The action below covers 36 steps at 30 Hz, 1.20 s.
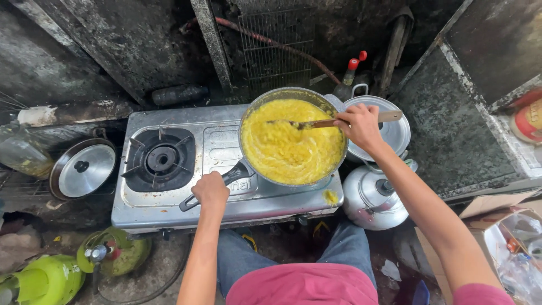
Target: Stirring a thick yellow mixture in a pan on a gas stove using a wooden spatula to ensure even cooking.
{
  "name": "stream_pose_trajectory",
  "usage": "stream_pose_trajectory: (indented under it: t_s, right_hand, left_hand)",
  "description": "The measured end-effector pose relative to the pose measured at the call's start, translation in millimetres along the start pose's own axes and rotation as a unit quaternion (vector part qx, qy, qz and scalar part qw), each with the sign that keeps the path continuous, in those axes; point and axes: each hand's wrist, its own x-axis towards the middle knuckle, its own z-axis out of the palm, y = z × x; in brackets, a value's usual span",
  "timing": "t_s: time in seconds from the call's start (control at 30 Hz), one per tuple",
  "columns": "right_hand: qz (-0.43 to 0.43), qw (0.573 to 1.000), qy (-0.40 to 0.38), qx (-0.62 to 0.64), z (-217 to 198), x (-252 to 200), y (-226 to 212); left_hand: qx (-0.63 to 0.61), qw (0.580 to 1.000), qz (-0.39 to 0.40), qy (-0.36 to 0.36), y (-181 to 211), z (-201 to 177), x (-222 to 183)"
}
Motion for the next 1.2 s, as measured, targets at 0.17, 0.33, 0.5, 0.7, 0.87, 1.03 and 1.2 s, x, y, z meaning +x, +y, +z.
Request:
stream_pose_trajectory:
  t_s: [0.17, 0.33, 0.5, 0.7, 0.87, 1.03, 1.2]
  right_hand:
    - [-0.040, 0.997, 0.059, -0.042, -48, -16, 2]
    - [0.006, 0.996, 0.027, -0.086, -92, -32, 14]
    - [0.063, 0.964, -0.011, -0.257, -101, -30, 31]
    - [0.079, 0.942, -0.090, -0.315, -81, 16, 27]
    - [0.058, 0.956, -0.091, -0.271, -11, 49, 33]
    - [0.010, 0.971, -0.044, -0.233, 3, 52, 11]
    - [-0.027, 0.987, -0.041, -0.150, 97, 32, 18]
  left_hand:
    - [-0.006, 1.000, 0.002, 0.006, -1, -2, -3]
    - [-0.009, 1.000, 0.004, 0.002, 1, -7, -5]
    - [-0.004, 1.000, 0.000, -0.004, 2, -11, -9]
    - [-0.007, 1.000, -0.001, -0.006, 2, -8, -7]
    - [0.000, 1.000, -0.005, -0.007, 2, -3, -2]
    - [0.012, 1.000, 0.000, -0.016, 3, -7, -1]
    - [-0.003, 1.000, -0.010, -0.016, 3, -6, -2]
